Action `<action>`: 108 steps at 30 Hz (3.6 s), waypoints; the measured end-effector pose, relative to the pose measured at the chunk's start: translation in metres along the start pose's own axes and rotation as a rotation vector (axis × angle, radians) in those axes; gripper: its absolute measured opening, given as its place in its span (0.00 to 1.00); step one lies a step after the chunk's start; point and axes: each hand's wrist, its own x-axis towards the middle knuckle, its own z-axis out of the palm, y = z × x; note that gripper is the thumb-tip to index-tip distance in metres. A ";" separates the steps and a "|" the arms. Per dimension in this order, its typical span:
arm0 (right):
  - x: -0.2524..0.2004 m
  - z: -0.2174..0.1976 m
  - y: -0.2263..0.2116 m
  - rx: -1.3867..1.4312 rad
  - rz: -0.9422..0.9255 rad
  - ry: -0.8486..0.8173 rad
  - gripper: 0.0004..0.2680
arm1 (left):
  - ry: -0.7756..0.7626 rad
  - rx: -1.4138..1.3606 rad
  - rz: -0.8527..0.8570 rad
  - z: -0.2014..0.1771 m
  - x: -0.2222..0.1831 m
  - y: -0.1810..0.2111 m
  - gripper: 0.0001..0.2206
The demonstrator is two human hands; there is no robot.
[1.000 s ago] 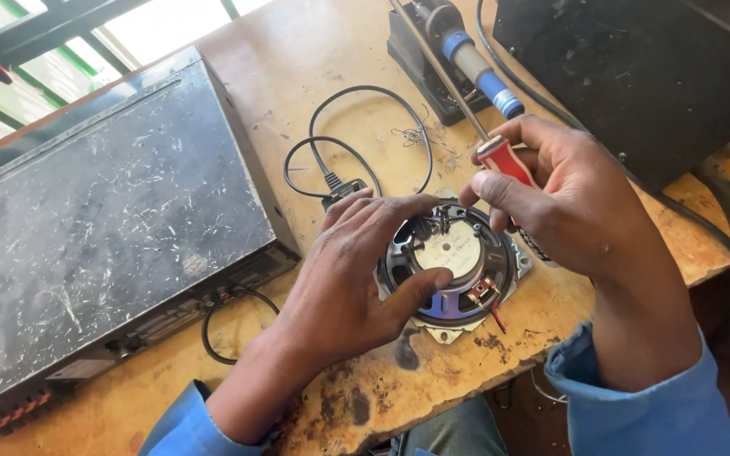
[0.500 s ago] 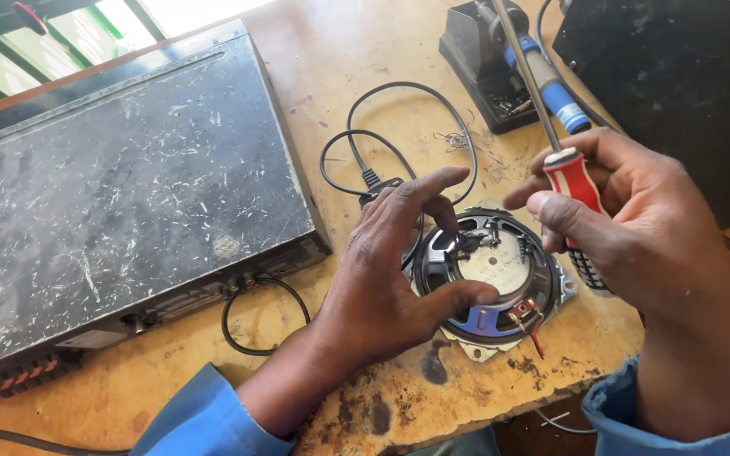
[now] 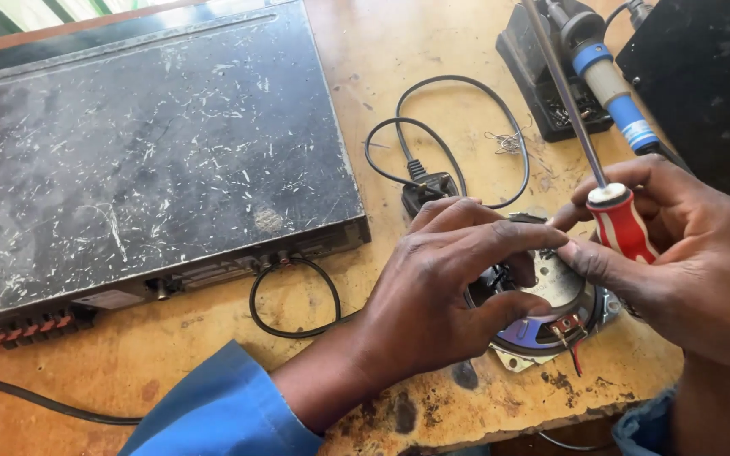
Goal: Disassembling the outer casing of an electronic device and inspecting a speaker driver using a screwdriver.
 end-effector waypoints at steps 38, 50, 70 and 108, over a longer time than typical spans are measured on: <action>0.000 0.002 0.026 0.139 -0.099 -0.076 0.15 | -0.151 -0.048 -0.337 -0.028 0.020 0.008 0.27; 0.000 0.005 0.025 0.118 -0.073 -0.080 0.16 | -0.055 -0.275 -0.487 -0.035 0.018 0.002 0.32; -0.003 0.014 0.038 0.139 -0.160 -0.066 0.16 | -0.392 -0.439 -0.673 -0.058 0.022 0.005 0.37; -0.068 0.041 -0.022 -0.523 -0.012 0.132 0.35 | 0.108 -0.390 -0.514 -0.044 0.022 0.034 0.22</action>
